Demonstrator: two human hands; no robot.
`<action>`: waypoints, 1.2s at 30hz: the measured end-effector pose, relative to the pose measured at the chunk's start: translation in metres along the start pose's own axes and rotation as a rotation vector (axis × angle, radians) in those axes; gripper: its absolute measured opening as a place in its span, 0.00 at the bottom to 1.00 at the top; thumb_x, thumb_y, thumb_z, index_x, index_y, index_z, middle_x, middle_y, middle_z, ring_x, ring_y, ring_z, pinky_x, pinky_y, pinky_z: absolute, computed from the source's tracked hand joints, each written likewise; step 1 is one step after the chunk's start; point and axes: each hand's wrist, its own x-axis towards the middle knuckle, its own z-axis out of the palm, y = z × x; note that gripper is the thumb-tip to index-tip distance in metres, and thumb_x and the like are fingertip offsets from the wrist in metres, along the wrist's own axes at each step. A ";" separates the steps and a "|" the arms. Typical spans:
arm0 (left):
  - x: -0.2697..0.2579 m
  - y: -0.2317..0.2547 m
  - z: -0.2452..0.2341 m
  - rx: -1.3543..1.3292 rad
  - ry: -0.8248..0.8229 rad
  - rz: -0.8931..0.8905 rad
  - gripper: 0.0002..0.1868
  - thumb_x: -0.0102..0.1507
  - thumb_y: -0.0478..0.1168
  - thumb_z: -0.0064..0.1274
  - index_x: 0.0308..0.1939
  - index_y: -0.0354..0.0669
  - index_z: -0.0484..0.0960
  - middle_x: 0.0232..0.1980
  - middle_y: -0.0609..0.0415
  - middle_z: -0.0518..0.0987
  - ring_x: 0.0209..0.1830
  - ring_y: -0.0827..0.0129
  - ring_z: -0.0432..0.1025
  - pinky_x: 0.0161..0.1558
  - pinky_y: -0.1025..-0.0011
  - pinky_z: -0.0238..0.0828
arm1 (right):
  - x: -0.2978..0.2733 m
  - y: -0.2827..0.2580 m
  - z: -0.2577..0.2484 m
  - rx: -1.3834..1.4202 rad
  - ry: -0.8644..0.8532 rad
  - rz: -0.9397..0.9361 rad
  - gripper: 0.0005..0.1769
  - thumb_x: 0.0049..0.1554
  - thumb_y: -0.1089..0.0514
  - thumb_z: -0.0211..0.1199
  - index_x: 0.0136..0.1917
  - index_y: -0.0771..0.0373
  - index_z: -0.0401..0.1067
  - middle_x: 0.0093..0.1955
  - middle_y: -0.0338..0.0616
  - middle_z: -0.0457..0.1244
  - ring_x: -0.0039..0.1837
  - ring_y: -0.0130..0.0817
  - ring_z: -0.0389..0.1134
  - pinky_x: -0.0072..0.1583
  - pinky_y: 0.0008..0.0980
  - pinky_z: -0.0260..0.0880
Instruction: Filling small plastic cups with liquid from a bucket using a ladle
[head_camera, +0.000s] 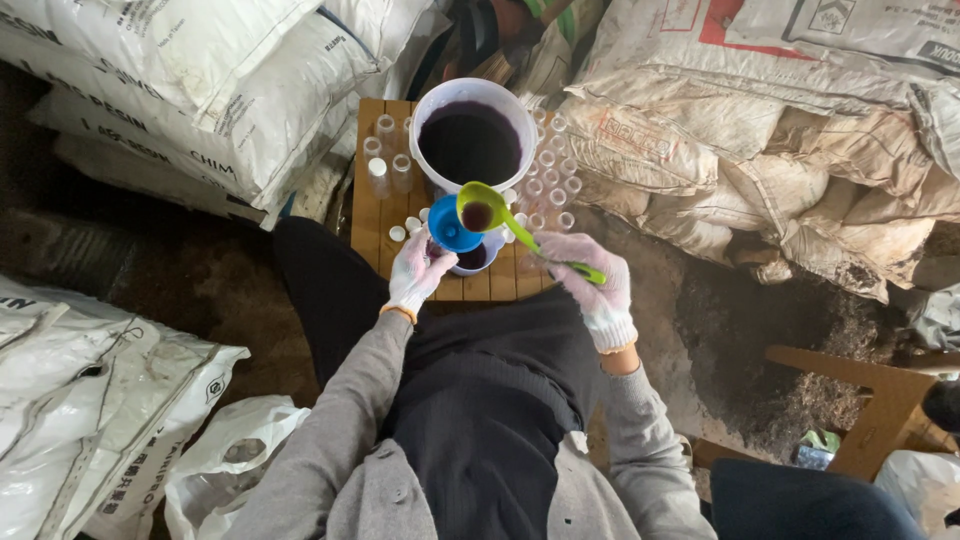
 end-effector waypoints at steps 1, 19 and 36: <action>0.000 0.000 0.000 0.000 -0.002 0.000 0.28 0.56 0.44 0.67 0.60 0.53 0.76 0.41 0.50 0.78 0.45 0.58 0.75 0.54 0.60 0.74 | 0.000 -0.003 0.002 0.000 0.001 0.000 0.09 0.58 0.63 0.67 0.50 0.69 0.77 0.51 0.65 0.69 0.54 0.50 0.74 0.53 0.45 0.77; -0.001 0.009 -0.005 -0.097 -0.024 -0.112 0.20 0.55 0.42 0.67 0.49 0.51 0.79 0.36 0.55 0.80 0.42 0.63 0.75 0.51 0.64 0.75 | 0.021 -0.044 0.027 -0.292 -0.284 -0.315 0.07 0.60 0.66 0.64 0.52 0.67 0.79 0.56 0.57 0.71 0.60 0.53 0.73 0.59 0.47 0.73; 0.000 -0.005 0.001 -0.129 -0.039 -0.217 0.24 0.57 0.43 0.67 0.55 0.52 0.77 0.42 0.54 0.81 0.45 0.63 0.77 0.53 0.61 0.76 | -0.010 0.009 0.015 -0.043 0.150 -0.252 0.05 0.63 0.66 0.61 0.52 0.66 0.75 0.55 0.60 0.69 0.60 0.53 0.71 0.58 0.49 0.77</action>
